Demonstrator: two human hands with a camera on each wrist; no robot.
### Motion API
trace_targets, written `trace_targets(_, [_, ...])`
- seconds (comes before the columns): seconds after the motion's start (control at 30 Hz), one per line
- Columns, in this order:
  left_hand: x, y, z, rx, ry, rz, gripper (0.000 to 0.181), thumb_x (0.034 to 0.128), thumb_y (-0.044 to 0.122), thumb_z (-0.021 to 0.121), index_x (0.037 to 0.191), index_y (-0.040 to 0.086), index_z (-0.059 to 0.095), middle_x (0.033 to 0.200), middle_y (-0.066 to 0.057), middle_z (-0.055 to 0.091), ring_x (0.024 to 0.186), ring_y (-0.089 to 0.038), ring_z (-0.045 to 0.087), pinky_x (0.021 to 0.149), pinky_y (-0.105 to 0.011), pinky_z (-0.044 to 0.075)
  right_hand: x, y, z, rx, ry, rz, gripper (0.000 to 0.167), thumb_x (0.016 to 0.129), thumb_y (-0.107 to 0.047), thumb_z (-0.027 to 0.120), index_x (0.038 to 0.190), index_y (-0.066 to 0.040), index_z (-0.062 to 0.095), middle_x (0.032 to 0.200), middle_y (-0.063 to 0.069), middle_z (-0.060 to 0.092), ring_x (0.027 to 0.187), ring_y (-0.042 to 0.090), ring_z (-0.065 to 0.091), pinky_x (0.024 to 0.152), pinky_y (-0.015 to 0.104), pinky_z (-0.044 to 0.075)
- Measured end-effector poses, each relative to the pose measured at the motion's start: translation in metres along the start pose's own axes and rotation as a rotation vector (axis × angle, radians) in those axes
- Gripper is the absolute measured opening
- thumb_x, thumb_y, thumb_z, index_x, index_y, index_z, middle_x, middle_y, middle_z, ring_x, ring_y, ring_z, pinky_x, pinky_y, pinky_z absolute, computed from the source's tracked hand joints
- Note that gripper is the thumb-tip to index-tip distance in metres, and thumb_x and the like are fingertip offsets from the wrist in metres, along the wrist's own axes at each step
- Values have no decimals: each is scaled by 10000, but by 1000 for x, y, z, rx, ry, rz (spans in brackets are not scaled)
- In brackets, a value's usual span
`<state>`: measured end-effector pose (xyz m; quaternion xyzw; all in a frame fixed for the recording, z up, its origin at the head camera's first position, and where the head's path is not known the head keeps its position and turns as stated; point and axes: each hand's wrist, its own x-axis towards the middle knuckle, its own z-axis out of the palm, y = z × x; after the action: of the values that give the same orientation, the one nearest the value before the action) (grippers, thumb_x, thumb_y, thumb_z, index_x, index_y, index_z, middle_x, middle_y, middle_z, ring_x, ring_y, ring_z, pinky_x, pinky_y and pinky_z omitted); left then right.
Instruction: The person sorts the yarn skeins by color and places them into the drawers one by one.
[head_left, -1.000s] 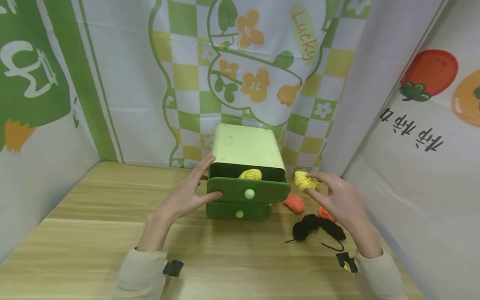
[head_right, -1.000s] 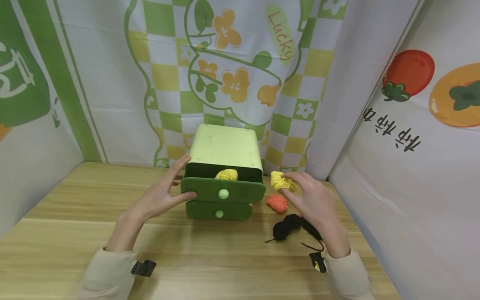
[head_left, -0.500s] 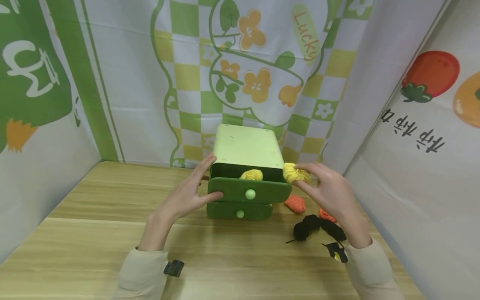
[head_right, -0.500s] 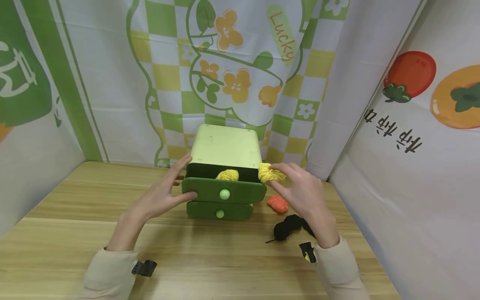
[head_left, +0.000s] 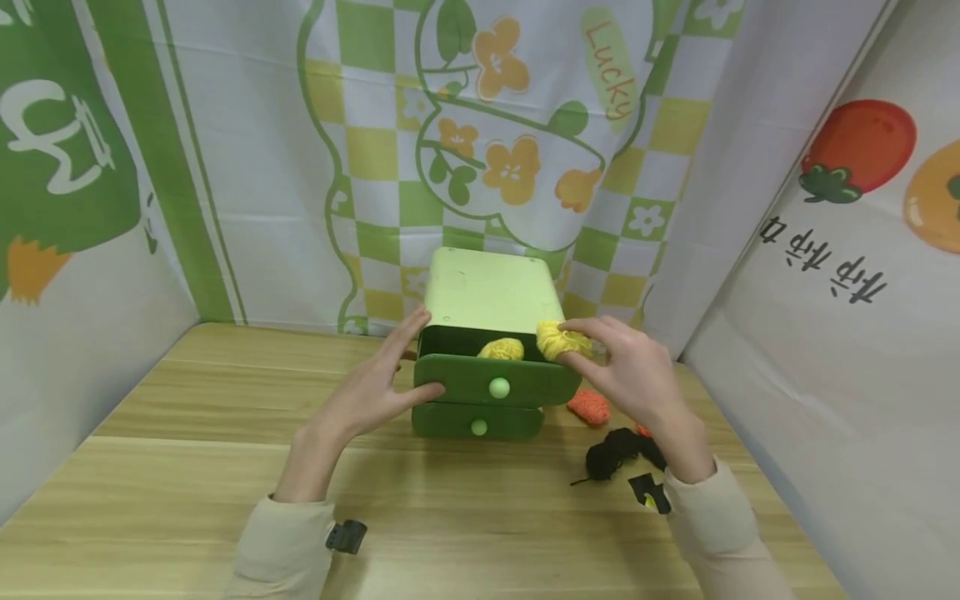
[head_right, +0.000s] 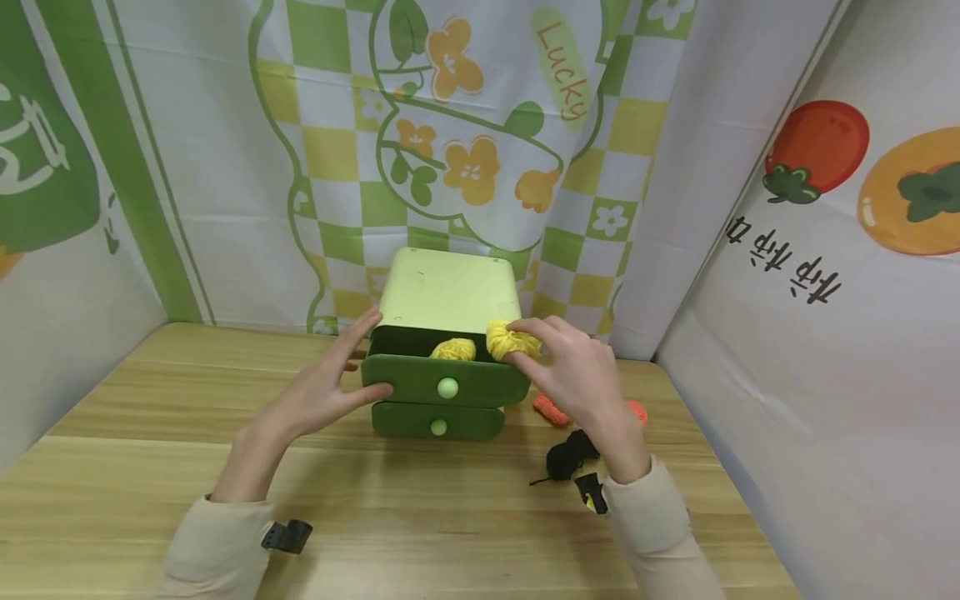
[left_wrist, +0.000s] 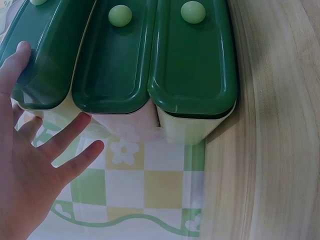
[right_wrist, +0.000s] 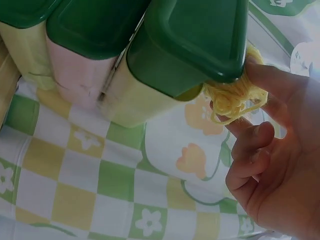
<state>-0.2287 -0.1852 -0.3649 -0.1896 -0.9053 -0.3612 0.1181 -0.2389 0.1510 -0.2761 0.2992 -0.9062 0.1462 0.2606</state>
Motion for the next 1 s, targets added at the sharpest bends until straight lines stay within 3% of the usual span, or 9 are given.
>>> trace_targets(0.47, [0,0,2,2,-3,-8,956,860,670,630,1560,487,4,1649,225,-42,1311,-325,538,964,-663,477,4,-8,6,38,-41,14,374,893,-356,742,1238,-222,690,1198,17,712,575,66,505,498,264,433])
trace_targets(0.63, [-1,0,1,-8,-4,-6,957,864,662,632,1562,479,4,1650,220,-43,1350,-376,493,978,-676,462,4,-10,6,54,-83,40,390,913,-368,717,1276,-235,668,1238,25,697,529,70,468,473,265,409])
trace_targets(1.0, [-2,0,0,-9,-2,-5,956,868,647,639,1562,481,3,1651,216,-44,1370,-382,469,996,-708,427,2,-12,4,102,-155,71,389,973,-502,580,1295,-299,658,1259,-50,675,585,98,500,477,265,402])
